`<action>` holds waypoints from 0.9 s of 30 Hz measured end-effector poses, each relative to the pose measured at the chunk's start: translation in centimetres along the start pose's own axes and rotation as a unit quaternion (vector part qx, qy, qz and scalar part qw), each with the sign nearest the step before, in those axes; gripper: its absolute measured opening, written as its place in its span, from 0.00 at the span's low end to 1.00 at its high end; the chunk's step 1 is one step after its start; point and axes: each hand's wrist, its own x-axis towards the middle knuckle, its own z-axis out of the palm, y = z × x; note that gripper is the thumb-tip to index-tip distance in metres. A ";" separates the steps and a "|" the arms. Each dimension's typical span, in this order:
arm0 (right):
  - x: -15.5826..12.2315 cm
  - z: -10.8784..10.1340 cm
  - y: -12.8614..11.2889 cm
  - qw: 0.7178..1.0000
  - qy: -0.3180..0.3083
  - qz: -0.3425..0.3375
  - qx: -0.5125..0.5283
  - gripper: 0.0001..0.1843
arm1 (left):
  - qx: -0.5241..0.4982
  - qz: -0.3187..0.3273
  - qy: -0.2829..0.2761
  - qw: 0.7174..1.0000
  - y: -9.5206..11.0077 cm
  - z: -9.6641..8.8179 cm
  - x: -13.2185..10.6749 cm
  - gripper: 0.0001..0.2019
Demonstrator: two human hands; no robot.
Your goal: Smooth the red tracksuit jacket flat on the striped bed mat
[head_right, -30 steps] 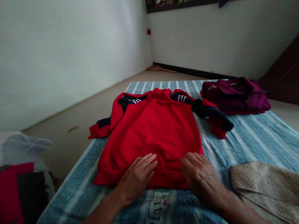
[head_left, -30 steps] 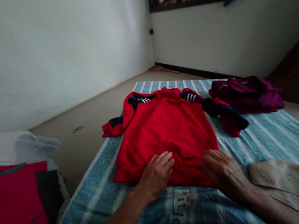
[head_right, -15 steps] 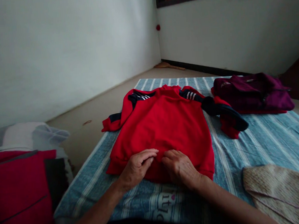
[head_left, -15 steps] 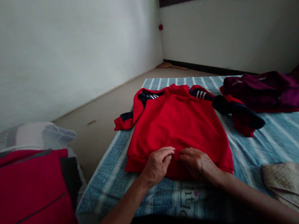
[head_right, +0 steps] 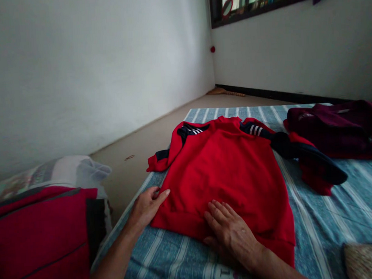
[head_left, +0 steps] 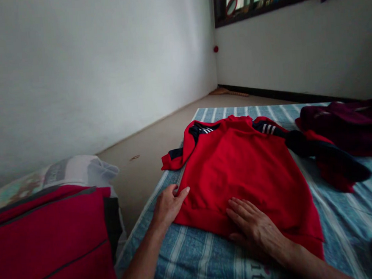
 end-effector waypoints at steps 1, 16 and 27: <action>0.0 0.0 0.0 1.000 -0.001 0.002 0.001 0.24 | -0.015 0.002 0.001 1.000 -0.2 0.3 0.0 0.18; 0.3 -0.5 0.0 1.000 -0.008 -0.021 -0.020 0.26 | -0.164 -0.076 0.079 0.980 -1.4 0.6 -0.2 0.18; 0.8 0.3 1.4 0.987 0.080 -0.100 -0.095 0.33 | 0.041 -0.021 0.076 0.996 -2.7 0.2 1.3 0.10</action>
